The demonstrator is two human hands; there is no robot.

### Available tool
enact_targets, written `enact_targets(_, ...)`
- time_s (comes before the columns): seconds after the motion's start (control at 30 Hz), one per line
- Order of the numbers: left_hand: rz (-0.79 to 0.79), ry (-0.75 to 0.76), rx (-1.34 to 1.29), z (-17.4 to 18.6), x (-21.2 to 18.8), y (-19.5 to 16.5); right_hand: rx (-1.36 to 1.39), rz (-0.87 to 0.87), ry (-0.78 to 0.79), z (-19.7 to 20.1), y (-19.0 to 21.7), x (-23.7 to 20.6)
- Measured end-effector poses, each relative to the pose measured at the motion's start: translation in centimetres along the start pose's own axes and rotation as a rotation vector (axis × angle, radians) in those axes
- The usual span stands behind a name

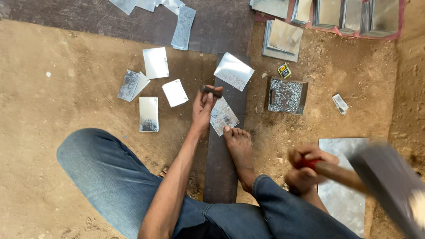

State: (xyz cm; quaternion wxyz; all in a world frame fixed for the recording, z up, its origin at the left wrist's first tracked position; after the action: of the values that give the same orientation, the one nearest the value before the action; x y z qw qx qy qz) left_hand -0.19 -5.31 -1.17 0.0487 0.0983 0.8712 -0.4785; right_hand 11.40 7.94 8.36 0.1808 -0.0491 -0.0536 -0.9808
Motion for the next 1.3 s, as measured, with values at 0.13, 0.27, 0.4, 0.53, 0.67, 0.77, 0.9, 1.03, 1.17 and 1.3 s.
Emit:
enact_targets(0.13, 0.01, 0.003, -0.073, -0.2, -0.2, -0.3, 0.29, -0.169, -0.01, -2.5, -6.0, -5.5)
enact_targets(0.27, -0.007, -0.005, -0.09, -0.3, -0.4, -0.3, 0.311, -0.465, 0.221, -1.5, -9.6, -10.2)
enact_targets(0.4, -0.018, -0.265, -0.237, 0.1, -0.8, 0.3, 0.121, -0.205, 0.071, -2.9, -3.7, -5.6)
enact_targets(0.53, -0.01, -0.734, -0.177, 1.1, -2.5, 1.4, -0.084, -0.011, 0.039, -4.8, -2.2, -3.2)
enact_targets(0.67, 0.031, -0.908, 0.198, 1.9, -4.7, 3.1, 0.141, -0.336, 0.331, -2.6, -8.3, -8.2)
enact_targets(0.77, 0.397, -0.619, 0.251, 1.5, -5.5, 4.8, 0.248, -0.315, 0.025, -1.0, -8.4, -10.0)
enact_targets(0.9, 0.211, -0.694, 0.25, 1.9, -4.7, 4.1, 0.19, -0.257, 0.042, -2.4, -2.5, -6.1)
enact_targets(1.03, 0.11, -0.868, 0.163, 8.6, -2.8, -1.3, 0.401, -0.245, 0.164, -4.2, 0.8, -1.5)
enact_targets(1.17, 0.068, -1.0, 0.889, 17.3, -2.5, -7.0, 0.45, -0.277, 0.222, -3.8, 1.0, -0.8)
enact_targets(1.3, 0.288, -0.978, 1.018, 19.6, -3.1, -8.2, 0.135, -0.203, 0.127, -0.5, -2.0, -3.7)
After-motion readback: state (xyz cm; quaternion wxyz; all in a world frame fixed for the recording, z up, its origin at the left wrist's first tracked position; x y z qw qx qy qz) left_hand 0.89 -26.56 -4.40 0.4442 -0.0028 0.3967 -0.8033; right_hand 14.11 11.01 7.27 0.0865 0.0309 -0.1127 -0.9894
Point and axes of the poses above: each hand's wrist, its own x-axis towards the middle knuckle, its own z-axis out of the back of the hand, y = z × x, the point moved 1 cm from there along x, towards the middle knuckle, and after that the axes turned 4 degrees about z, right-handed, at the moved point
